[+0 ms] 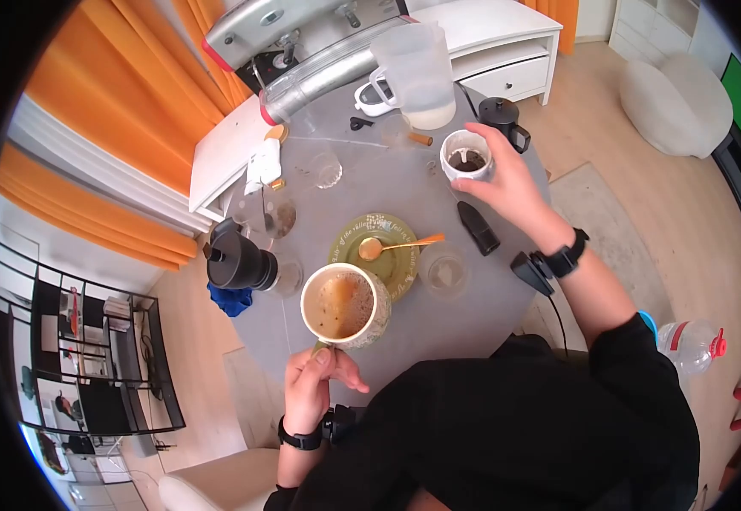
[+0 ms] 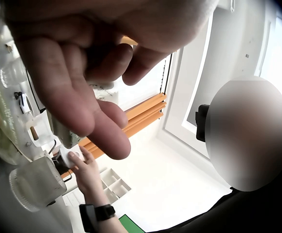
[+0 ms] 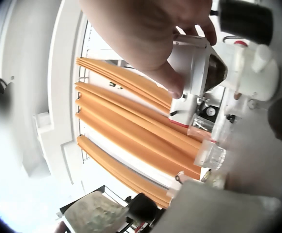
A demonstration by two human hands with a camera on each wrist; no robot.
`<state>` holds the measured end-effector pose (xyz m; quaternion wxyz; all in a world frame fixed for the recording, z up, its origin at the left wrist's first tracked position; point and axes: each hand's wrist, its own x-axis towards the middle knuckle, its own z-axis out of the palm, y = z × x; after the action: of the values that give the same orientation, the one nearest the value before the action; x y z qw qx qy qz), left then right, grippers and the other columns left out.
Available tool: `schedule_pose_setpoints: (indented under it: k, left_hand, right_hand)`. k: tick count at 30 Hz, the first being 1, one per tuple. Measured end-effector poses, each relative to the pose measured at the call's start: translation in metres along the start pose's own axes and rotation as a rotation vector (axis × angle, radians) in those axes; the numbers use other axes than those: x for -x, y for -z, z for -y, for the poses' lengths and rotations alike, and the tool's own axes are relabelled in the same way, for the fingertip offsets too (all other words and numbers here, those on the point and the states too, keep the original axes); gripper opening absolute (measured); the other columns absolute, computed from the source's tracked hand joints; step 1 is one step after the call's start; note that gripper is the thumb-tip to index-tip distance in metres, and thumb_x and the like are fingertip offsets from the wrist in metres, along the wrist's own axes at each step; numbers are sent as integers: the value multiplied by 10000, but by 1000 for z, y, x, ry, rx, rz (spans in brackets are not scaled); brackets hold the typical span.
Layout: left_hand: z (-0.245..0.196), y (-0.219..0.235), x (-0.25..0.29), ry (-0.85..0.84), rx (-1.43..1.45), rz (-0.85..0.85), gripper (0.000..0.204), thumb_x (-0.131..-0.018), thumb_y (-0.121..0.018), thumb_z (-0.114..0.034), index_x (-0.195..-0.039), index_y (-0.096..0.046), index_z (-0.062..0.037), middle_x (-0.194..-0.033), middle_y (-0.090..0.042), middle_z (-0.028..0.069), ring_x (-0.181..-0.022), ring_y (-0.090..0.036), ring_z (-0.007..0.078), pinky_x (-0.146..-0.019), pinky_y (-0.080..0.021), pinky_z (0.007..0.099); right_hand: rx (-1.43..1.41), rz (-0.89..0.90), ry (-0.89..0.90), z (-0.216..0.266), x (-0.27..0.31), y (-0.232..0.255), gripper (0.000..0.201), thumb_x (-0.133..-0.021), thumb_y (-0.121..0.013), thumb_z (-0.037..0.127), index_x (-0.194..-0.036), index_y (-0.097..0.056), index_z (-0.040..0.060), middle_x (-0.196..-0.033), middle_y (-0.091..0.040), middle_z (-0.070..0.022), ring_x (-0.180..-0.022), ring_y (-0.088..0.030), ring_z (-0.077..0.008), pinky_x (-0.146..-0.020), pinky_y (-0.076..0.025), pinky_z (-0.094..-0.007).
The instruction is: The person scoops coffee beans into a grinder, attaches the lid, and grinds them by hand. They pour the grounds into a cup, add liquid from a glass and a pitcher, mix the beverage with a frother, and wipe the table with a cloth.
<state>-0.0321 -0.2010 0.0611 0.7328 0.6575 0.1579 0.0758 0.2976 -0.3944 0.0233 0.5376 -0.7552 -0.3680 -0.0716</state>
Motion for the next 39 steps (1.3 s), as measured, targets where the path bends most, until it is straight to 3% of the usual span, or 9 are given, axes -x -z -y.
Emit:
schedule_pose_setpoints:
  k: [2,4,8,15,24,35,39]
  left_hand:
    - [-2,-1,-3,4,-60,-28,465,-999,-438,-362,-639,-413,-68,-666,-622,212,-557,-663,304,-553,-559,366]
    - [-1,0,-5,22,-19,29,441,-1017,-456,-318,-784,-608,24,-749,-683,160,-653,-705,265,-623,-533,316]
    - [6,-7,-11,-30,-104,24,474,-1029,-418,-337,-805,-614,33,-765,-687,157,-664,-707,262,-629,-528,313]
    - [-5,-17,-19,-31,-60,49,449,-1031,-412,-330,-785,-573,10,-789,-688,166,-695,-711,267,-634,-528,317]
    - [-21,-38,-32,-5,-122,8,423,-1041,-407,-301,-902,-621,36,-811,-695,140,-716,-720,254,-637,-528,298]
    - [-48,-69,-49,-31,-407,-93,208,-1006,-538,-116,-904,-621,45,-762,-678,63,-698,-678,122,-631,-515,248]
    - [-47,-71,-54,-87,-612,-57,257,-1029,-499,-166,-942,-628,38,-800,-686,79,-714,-682,131,-639,-512,243]
  right_hand:
    - [-19,37,62,25,17,9,737,-723,-828,144,-1351,-459,35,-1316,-532,-186,-1219,-543,-341,-1019,-441,-404]
    - [-47,150,183,44,39,10,771,-718,-848,175,-1372,-461,43,-1329,-532,-168,-1222,-542,-334,-1026,-435,-404]
    - [-203,311,142,57,74,-3,865,-684,-868,139,-1432,-439,78,-1394,-521,-125,-1288,-510,-287,-1068,-412,-391]
    - [-246,295,52,45,87,-27,878,-699,-854,120,-1452,-403,80,-1398,-503,-131,-1276,-520,-286,-1058,-420,-385]
    - [-261,311,45,45,84,-28,792,-743,-815,99,-1412,-391,65,-1341,-477,-155,-1246,-508,-316,-1032,-439,-392]
    - [-311,290,-9,45,88,-31,774,-745,-813,110,-1393,-395,50,-1341,-469,-153,-1251,-498,-312,-1035,-428,-387]
    - [-337,286,-12,44,88,-33,755,-750,-809,114,-1380,-400,43,-1330,-473,-152,-1243,-502,-311,-1027,-432,-386]
